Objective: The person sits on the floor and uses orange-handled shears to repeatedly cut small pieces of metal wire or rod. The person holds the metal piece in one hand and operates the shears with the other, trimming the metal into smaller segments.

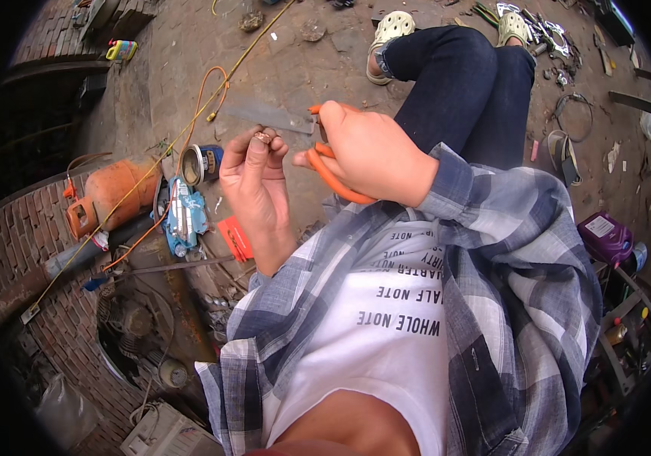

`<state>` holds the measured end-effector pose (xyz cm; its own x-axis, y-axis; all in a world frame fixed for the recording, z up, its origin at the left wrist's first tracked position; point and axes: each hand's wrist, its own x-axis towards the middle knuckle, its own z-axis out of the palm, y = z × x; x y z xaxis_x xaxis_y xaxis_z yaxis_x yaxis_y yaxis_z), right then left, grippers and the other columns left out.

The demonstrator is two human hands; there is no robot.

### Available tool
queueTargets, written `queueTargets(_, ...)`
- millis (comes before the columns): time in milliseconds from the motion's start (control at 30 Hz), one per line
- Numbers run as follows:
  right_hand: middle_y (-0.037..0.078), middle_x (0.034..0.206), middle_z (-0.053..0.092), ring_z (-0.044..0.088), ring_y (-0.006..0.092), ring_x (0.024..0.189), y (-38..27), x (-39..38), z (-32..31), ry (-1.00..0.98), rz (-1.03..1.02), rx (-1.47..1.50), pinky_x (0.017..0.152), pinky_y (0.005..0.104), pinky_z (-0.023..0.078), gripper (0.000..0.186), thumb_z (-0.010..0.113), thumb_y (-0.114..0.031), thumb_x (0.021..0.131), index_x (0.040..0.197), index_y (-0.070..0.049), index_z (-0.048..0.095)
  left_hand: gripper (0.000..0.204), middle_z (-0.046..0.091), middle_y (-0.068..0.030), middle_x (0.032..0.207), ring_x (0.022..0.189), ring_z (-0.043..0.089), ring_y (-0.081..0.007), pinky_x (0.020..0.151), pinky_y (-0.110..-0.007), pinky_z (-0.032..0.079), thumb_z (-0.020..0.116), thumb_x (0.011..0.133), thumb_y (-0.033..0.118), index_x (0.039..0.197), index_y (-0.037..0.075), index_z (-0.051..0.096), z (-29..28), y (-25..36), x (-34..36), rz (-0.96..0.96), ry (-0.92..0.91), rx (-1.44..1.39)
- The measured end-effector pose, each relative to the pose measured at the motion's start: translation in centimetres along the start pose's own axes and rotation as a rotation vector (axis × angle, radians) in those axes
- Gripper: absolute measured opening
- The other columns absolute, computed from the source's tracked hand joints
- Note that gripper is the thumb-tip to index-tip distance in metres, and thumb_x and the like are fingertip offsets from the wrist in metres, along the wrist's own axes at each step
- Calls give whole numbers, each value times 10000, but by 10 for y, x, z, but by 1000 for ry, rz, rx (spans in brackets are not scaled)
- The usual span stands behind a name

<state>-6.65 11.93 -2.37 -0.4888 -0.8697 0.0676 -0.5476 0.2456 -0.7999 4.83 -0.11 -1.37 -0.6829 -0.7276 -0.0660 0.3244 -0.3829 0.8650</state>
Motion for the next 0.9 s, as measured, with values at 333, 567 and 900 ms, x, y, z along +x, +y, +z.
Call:
queueTargets(333, 80, 590, 437, 414, 181, 513, -4, 0, -1, -70, 218, 699, 500, 332, 377, 496, 544, -456, 924, 741, -1, 472, 148, 661, -125, 938, 832, 639, -185, 767, -305, 533, 628, 845, -30, 993, -25, 635, 8, 1, -1, 20, -42, 2)
queueTargets(567, -23, 626, 479, 454, 45, 568, -19, -4, -22, -117, 256, 960, 496, 211, 366, 352, 613, -364, 900, 777, -44, 529, 354, 643, -130, 967, 895, 625, -175, 817, -296, 504, 626, 812, -79, 1156, -38, 552, 32, 11, -8, 224, -65, 411)
queueTargets(900, 10, 676, 528, 504, 82, 612, -31, -5, -40, 76, 130, 1169, 562, 224, 406, 259, 651, -257, 880, 874, -21, 544, 509, 634, -104, 938, 858, 627, -178, 825, -306, 485, 659, 739, -91, 1223, -13, 522, 49, 17, -6, 647, -188, 825)
